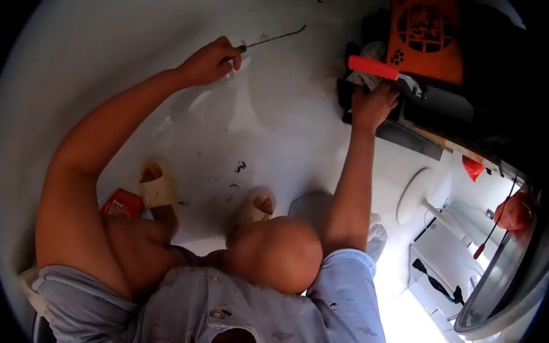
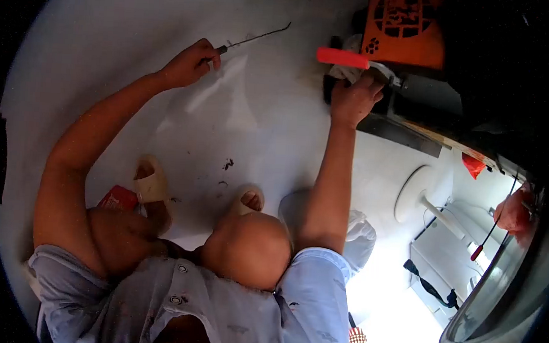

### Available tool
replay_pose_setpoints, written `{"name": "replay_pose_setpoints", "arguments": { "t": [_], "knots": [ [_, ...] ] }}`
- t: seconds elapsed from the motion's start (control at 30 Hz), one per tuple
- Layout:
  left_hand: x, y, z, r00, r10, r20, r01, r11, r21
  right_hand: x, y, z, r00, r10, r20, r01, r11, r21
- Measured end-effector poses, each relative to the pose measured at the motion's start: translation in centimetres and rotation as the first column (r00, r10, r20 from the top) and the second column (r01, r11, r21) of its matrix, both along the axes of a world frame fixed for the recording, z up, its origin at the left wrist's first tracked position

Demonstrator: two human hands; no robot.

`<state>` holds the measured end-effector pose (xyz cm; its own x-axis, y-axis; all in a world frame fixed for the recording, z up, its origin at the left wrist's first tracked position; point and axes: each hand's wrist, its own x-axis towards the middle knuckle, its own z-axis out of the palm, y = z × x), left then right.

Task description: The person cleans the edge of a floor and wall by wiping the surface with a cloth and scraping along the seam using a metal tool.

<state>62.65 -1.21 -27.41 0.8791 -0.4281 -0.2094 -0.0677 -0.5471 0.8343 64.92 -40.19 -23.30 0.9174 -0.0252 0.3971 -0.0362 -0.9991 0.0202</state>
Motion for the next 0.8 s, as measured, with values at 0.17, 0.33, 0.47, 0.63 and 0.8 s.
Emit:
{"name": "replay_pose_setpoints", "arguments": {
  "t": [0.17, 0.33, 0.47, 0.63, 0.8],
  "knots": [
    [0.8, 0.8, -3.7, 0.994, -0.041, 0.103, 0.033, 0.996, 0.082, 4.7, -4.8, -2.5, 0.895, -0.142, -0.423, 0.064, 0.979, -0.194],
    [-0.1, 0.0, -1.1, 0.999, -0.012, -0.048, 0.015, 0.999, 0.051, 1.5, -5.5, -2.9, 0.942, -0.139, -0.305, 0.083, 0.978, -0.189],
    [-0.7, 0.6, -3.0, 0.999, -0.039, 0.038, 0.036, 0.995, 0.096, -1.4, -5.3, -1.2, 0.806, -0.278, -0.522, 0.309, 0.951, -0.030],
    [-0.1, 2.1, -4.8, 0.997, -0.079, -0.014, 0.081, 0.977, 0.197, -3.9, -6.8, 1.0, 0.678, -0.223, -0.700, 0.341, 0.940, 0.031],
    [0.4, 2.6, -7.1, 0.992, -0.113, 0.055, 0.097, 0.969, 0.226, -6.5, -5.4, 6.6, 0.942, -0.034, -0.335, 0.069, 0.993, 0.095]
  ]
}}
